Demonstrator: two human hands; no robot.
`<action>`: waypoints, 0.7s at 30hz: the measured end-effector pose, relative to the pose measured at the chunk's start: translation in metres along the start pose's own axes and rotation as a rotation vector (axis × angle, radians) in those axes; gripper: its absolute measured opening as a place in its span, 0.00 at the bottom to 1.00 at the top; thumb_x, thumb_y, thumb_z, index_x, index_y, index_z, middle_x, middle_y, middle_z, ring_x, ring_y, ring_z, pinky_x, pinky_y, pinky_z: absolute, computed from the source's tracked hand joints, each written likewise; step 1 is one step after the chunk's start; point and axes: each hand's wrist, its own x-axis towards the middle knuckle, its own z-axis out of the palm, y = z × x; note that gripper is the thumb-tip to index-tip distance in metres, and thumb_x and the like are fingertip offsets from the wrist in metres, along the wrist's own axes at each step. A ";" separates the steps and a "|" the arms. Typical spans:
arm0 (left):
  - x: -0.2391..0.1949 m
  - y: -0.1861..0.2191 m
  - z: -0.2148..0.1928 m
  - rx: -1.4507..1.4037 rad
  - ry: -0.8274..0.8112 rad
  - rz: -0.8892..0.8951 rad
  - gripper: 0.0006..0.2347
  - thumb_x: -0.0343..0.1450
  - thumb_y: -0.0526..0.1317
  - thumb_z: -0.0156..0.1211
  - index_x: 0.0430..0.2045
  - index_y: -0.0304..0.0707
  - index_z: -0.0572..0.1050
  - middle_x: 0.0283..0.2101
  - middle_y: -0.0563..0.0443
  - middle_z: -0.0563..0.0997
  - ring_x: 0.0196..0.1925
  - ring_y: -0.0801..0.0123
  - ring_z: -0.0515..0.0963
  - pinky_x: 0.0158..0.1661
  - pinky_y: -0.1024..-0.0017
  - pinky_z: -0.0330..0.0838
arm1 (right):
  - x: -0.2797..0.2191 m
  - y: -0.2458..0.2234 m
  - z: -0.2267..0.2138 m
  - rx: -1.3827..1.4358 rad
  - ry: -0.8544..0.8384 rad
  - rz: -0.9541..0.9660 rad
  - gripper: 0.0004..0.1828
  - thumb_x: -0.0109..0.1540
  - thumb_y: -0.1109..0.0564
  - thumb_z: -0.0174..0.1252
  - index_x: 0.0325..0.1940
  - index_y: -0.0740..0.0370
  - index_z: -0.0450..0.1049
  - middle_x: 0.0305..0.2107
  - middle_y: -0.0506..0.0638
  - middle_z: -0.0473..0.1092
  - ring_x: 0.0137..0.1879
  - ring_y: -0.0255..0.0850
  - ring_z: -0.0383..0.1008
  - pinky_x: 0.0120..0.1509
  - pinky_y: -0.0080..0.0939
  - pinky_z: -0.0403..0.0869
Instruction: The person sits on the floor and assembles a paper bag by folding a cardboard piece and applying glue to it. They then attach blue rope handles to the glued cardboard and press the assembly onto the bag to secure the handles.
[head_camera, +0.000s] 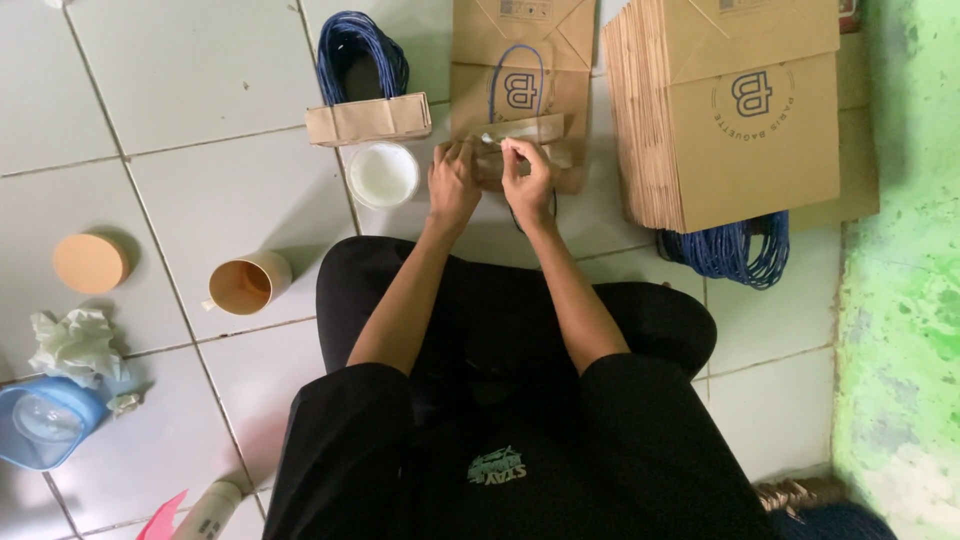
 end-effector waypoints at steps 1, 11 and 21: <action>-0.001 0.000 0.001 -0.002 0.002 -0.003 0.20 0.61 0.32 0.69 0.47 0.44 0.75 0.47 0.54 0.79 0.63 0.57 0.70 0.48 0.55 0.79 | 0.000 0.005 -0.002 0.000 -0.003 -0.002 0.07 0.59 0.66 0.68 0.36 0.56 0.84 0.26 0.50 0.80 0.30 0.43 0.81 0.36 0.36 0.78; -0.002 0.009 -0.009 -0.009 0.013 -0.003 0.17 0.65 0.32 0.65 0.48 0.43 0.73 0.49 0.51 0.79 0.63 0.55 0.71 0.48 0.55 0.79 | 0.010 0.042 -0.031 -0.018 0.152 0.124 0.05 0.60 0.66 0.65 0.37 0.60 0.83 0.27 0.55 0.80 0.32 0.43 0.81 0.38 0.38 0.78; -0.014 0.027 -0.034 0.104 -0.087 0.049 0.19 0.65 0.36 0.61 0.51 0.49 0.80 0.57 0.51 0.66 0.66 0.51 0.63 0.56 0.54 0.72 | -0.009 0.043 -0.011 0.101 0.039 0.261 0.03 0.62 0.62 0.68 0.40 0.63 0.83 0.33 0.59 0.81 0.44 0.44 0.82 0.46 0.41 0.78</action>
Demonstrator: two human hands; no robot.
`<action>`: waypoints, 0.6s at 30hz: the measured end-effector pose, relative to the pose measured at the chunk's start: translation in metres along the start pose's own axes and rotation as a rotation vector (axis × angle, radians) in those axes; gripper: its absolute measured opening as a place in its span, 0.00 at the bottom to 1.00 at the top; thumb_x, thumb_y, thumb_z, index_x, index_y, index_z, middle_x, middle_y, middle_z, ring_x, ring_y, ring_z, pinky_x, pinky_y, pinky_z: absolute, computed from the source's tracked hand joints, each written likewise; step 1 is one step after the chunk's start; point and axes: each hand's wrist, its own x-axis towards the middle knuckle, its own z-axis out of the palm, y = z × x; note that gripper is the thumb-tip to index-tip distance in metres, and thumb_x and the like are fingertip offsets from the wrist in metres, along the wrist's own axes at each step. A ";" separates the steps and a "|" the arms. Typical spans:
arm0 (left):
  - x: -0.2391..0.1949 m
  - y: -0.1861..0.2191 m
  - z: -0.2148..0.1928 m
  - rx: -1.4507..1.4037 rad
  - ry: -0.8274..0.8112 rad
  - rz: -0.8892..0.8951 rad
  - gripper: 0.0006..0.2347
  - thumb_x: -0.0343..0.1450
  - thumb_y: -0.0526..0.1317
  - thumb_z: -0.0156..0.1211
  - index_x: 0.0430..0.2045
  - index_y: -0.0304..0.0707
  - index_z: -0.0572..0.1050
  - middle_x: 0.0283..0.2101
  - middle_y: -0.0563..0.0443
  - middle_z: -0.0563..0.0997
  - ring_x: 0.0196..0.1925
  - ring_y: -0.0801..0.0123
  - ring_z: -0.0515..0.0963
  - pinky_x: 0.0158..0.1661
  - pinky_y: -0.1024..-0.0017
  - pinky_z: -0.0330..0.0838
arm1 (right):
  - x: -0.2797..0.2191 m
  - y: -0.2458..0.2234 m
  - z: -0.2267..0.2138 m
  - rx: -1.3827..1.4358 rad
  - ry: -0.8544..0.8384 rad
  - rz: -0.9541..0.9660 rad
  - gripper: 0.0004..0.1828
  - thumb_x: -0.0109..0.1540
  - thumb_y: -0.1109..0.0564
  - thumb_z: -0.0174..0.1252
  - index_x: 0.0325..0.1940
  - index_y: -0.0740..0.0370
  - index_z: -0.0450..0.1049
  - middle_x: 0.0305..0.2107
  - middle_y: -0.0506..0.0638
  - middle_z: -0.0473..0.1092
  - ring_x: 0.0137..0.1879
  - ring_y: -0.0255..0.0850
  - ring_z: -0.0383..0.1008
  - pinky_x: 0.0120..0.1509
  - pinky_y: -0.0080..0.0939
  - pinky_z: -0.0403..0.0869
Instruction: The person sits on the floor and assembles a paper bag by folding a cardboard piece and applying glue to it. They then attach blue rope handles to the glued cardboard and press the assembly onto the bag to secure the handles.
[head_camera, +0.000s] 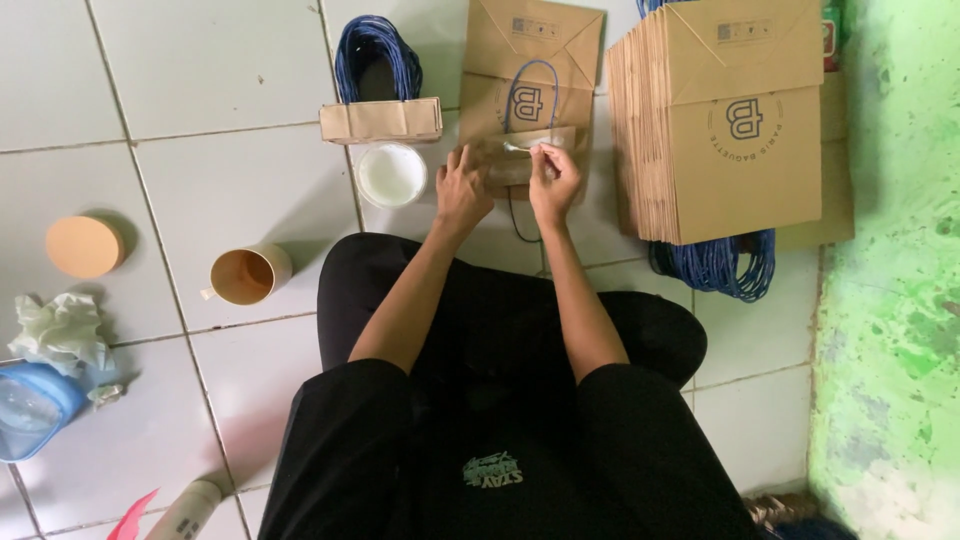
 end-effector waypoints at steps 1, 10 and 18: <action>0.000 0.000 0.004 -0.001 -0.002 0.000 0.19 0.65 0.36 0.61 0.51 0.49 0.80 0.57 0.51 0.66 0.66 0.51 0.63 0.56 0.54 0.72 | 0.003 0.003 -0.002 -0.002 0.000 0.001 0.03 0.62 0.62 0.68 0.40 0.63 0.83 0.33 0.59 0.81 0.44 0.44 0.82 0.46 0.41 0.78; 0.002 -0.002 0.021 0.028 0.031 -0.002 0.21 0.69 0.41 0.52 0.59 0.44 0.73 0.61 0.48 0.62 0.67 0.52 0.59 0.54 0.55 0.69 | 0.037 0.030 -0.045 -0.227 0.265 -0.071 0.05 0.57 0.60 0.69 0.35 0.50 0.85 0.26 0.46 0.80 0.30 0.32 0.79 0.35 0.31 0.75; -0.004 0.002 -0.002 -0.141 0.148 -0.006 0.20 0.67 0.34 0.54 0.56 0.38 0.74 0.56 0.44 0.68 0.62 0.47 0.69 0.49 0.55 0.74 | 0.029 -0.023 -0.042 0.035 0.211 -0.047 0.06 0.64 0.60 0.65 0.44 0.63 0.81 0.32 0.57 0.81 0.39 0.39 0.83 0.42 0.35 0.78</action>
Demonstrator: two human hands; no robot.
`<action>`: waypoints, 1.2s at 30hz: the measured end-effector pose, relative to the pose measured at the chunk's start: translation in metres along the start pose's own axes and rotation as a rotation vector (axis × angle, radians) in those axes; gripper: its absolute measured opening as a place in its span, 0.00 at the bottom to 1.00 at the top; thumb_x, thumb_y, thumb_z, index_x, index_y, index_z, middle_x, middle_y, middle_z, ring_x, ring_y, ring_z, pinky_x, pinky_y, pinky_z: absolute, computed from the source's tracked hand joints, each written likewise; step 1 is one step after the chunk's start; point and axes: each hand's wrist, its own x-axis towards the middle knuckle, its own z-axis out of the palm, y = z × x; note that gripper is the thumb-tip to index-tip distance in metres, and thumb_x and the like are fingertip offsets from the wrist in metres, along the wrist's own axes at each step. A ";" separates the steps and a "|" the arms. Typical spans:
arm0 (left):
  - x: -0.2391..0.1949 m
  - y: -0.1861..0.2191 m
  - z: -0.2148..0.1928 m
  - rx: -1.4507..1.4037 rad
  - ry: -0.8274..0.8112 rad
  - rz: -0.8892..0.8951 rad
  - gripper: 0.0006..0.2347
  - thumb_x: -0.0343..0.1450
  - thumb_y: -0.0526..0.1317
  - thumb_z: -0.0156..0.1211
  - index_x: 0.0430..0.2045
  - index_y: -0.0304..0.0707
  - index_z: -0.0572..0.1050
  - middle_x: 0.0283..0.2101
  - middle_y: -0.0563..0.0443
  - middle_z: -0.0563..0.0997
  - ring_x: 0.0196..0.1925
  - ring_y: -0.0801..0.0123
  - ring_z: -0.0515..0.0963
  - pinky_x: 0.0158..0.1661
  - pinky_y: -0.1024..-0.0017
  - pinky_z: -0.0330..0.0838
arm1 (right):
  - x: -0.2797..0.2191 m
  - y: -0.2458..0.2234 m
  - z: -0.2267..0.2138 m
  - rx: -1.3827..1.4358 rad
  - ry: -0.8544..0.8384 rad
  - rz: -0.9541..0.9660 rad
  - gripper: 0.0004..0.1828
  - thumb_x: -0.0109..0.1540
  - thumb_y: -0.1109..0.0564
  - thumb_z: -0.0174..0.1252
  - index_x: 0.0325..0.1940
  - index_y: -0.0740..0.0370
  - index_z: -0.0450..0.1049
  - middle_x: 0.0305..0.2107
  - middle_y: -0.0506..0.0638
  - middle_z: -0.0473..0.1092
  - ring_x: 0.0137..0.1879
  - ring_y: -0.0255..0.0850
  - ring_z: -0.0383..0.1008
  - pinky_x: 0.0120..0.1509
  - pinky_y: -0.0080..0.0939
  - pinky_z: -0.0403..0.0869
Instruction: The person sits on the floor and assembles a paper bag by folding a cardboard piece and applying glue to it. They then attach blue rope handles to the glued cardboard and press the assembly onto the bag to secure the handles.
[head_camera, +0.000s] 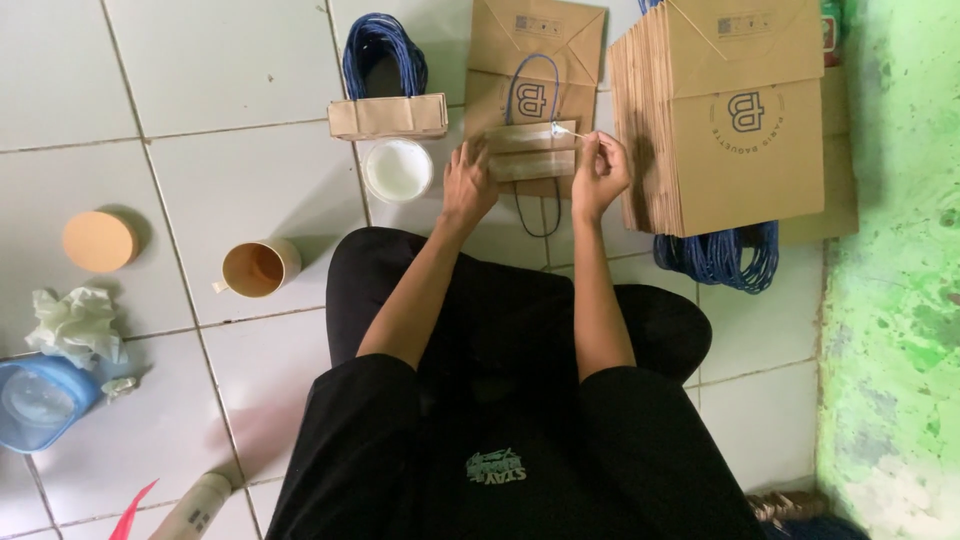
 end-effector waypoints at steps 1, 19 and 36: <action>0.001 -0.009 0.007 0.006 0.004 -0.001 0.20 0.67 0.34 0.54 0.56 0.38 0.74 0.56 0.44 0.68 0.62 0.47 0.69 0.49 0.55 0.74 | 0.000 -0.006 0.003 0.007 -0.001 0.001 0.06 0.64 0.60 0.65 0.44 0.63 0.81 0.32 0.57 0.81 0.39 0.39 0.83 0.42 0.35 0.78; -0.089 -0.163 -0.118 -0.130 0.158 -0.309 0.17 0.64 0.42 0.75 0.44 0.36 0.81 0.38 0.40 0.80 0.41 0.43 0.83 0.39 0.49 0.78 | -0.118 -0.086 0.120 0.009 -0.732 -0.292 0.06 0.61 0.56 0.70 0.42 0.49 0.85 0.29 0.44 0.81 0.32 0.34 0.80 0.34 0.30 0.75; -0.093 -0.128 -0.141 0.013 0.130 -0.348 0.14 0.69 0.49 0.69 0.42 0.44 0.81 0.40 0.49 0.81 0.43 0.51 0.84 0.48 0.51 0.75 | -0.132 -0.088 0.119 -0.026 -0.749 -0.205 0.04 0.64 0.59 0.66 0.43 0.54 0.83 0.30 0.49 0.80 0.34 0.41 0.82 0.35 0.36 0.73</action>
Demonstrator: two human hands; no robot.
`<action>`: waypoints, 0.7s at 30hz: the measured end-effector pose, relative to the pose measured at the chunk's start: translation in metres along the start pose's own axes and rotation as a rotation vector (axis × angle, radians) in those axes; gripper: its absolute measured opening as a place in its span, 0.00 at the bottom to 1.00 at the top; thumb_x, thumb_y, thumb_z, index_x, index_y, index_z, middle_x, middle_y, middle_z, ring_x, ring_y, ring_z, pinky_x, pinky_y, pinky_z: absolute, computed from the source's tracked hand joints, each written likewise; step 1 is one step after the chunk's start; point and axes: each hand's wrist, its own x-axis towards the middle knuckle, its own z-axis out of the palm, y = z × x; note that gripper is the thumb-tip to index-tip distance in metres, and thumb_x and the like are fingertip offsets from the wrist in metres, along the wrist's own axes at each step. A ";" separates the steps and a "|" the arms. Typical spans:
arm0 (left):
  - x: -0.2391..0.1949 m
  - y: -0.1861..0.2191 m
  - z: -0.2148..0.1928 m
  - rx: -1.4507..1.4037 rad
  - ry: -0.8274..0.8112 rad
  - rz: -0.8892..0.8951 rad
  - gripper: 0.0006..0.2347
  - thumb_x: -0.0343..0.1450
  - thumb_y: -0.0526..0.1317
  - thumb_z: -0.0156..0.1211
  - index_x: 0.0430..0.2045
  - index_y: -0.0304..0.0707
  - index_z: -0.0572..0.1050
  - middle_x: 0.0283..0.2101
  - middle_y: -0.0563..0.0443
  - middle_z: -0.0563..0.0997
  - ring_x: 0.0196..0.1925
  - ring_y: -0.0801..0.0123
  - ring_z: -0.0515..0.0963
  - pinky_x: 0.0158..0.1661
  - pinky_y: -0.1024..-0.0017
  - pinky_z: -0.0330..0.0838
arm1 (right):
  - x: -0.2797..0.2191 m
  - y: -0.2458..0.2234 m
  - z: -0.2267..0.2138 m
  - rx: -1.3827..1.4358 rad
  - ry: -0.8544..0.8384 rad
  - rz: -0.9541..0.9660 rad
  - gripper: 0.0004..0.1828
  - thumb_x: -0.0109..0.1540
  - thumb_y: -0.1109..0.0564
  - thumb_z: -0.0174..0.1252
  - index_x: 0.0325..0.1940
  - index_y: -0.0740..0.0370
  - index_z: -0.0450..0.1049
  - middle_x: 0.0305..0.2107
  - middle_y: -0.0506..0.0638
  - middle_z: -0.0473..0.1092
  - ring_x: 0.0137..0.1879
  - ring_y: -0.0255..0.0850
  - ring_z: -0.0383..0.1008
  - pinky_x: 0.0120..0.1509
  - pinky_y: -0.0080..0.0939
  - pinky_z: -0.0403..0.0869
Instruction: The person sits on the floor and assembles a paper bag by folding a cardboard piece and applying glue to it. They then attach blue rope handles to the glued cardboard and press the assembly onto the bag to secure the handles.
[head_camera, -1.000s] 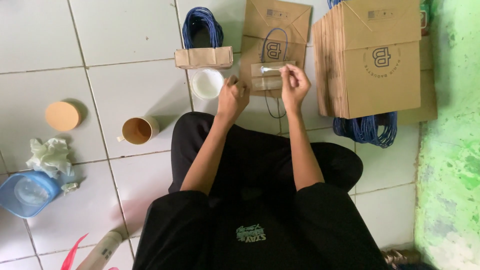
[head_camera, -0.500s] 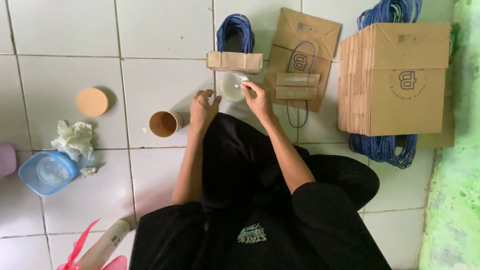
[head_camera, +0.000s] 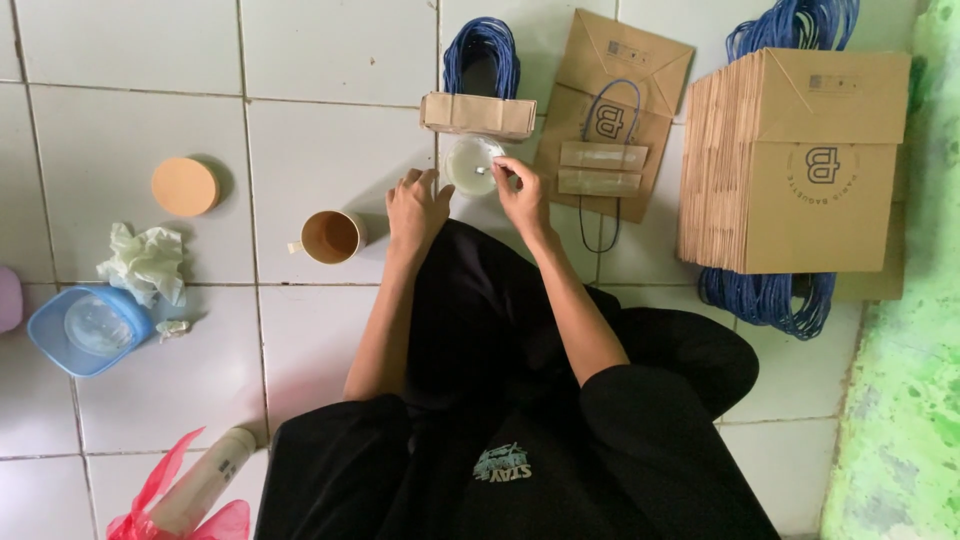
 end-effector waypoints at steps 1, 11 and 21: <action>-0.001 0.000 -0.001 0.001 -0.002 -0.002 0.14 0.69 0.49 0.69 0.42 0.44 0.81 0.40 0.49 0.81 0.43 0.51 0.84 0.48 0.51 0.75 | -0.001 0.003 0.001 0.000 -0.001 0.002 0.04 0.64 0.59 0.66 0.43 0.54 0.83 0.30 0.49 0.80 0.34 0.41 0.82 0.35 0.36 0.73; -0.003 0.018 -0.005 0.133 0.002 0.054 0.13 0.70 0.45 0.69 0.44 0.41 0.81 0.39 0.49 0.81 0.42 0.55 0.84 0.48 0.55 0.74 | -0.004 0.005 -0.005 0.070 0.110 0.105 0.05 0.65 0.57 0.66 0.45 0.54 0.82 0.33 0.49 0.81 0.36 0.36 0.81 0.36 0.33 0.73; -0.030 0.107 0.060 0.064 -0.414 0.261 0.14 0.69 0.46 0.67 0.41 0.33 0.81 0.37 0.44 0.79 0.37 0.49 0.84 0.40 0.52 0.80 | 0.006 0.050 -0.073 0.484 0.366 0.561 0.16 0.66 0.55 0.67 0.53 0.68 0.77 0.38 0.64 0.78 0.38 0.42 0.80 0.36 0.32 0.71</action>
